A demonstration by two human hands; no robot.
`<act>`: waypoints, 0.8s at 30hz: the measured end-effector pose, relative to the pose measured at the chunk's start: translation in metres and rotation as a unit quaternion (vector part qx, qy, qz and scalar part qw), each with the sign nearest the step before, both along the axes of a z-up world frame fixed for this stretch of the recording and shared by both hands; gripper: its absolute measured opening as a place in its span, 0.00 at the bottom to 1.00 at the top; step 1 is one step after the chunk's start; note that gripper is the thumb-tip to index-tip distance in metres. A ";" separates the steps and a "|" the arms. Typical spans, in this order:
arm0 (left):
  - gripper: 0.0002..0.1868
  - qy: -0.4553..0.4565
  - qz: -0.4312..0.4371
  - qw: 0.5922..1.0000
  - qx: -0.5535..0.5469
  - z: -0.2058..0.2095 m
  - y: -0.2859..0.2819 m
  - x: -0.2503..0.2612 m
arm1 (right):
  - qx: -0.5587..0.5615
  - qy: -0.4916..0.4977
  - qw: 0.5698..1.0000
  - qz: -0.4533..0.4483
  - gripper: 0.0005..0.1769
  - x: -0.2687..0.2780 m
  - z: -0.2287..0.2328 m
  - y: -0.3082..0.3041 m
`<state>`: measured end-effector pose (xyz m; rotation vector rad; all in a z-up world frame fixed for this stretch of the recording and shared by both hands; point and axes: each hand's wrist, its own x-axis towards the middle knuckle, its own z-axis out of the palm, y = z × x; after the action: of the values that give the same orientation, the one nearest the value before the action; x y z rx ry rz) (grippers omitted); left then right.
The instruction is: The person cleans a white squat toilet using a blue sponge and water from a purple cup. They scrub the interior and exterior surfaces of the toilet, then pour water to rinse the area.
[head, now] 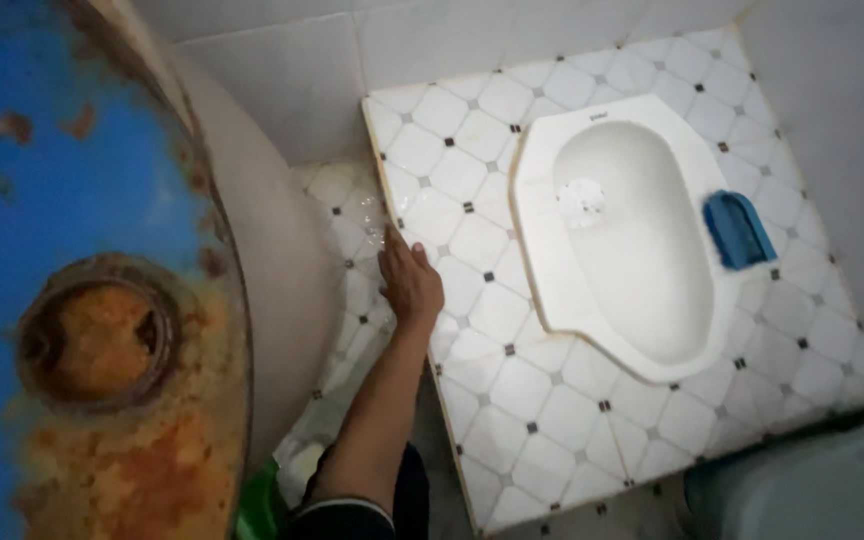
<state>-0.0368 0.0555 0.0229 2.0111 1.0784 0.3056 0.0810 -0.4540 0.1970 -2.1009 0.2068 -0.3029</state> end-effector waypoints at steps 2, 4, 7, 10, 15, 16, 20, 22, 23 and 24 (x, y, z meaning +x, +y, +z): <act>0.32 0.024 0.015 1.000 -0.008 -0.005 -0.004 -0.008 | -0.069 0.070 0.993 -0.064 0.30 -0.031 -0.017 -0.029; 0.31 0.001 0.024 0.999 0.035 -0.006 0.000 -0.008 | -0.120 0.126 0.978 -0.112 0.29 -0.059 -0.033 -0.050; 0.30 0.035 -0.035 0.999 0.011 -0.006 0.002 -0.007 | -0.183 0.186 0.952 -0.159 0.27 -0.125 -0.043 -0.098; 0.30 0.052 -0.063 0.997 0.002 -0.009 0.008 -0.010 | -0.223 0.230 0.931 -0.173 0.26 -0.202 -0.059 -0.134; 0.32 0.092 -0.118 0.988 -0.040 -0.005 0.022 -0.016 | -0.257 0.281 0.911 -0.157 0.24 -0.242 -0.076 -0.147; 0.32 0.099 -0.127 0.985 -0.054 -0.003 0.024 -0.019 | -0.253 0.294 0.908 -0.156 0.23 -0.250 -0.077 -0.146; 0.34 0.109 -0.142 0.982 -0.065 0.006 0.030 -0.019 | -0.219 0.336 0.905 -0.141 0.22 -0.258 -0.071 -0.145; 0.35 0.108 -0.149 0.980 -0.069 0.006 0.031 -0.020 | -0.201 0.351 0.905 -0.133 0.21 -0.258 -0.065 -0.151; 0.35 0.109 -0.157 0.980 -0.062 0.007 0.033 -0.019 | -0.192 0.355 0.906 -0.126 0.20 -0.253 -0.063 -0.153; 0.35 0.110 -0.164 0.979 -0.055 0.007 0.036 -0.016 | -0.179 0.351 0.911 -0.121 0.20 -0.245 -0.061 -0.155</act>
<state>-0.0532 0.0910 0.0304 2.1141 0.8514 -0.1506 -0.1638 -0.6085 0.1361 -2.4768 0.9002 0.3154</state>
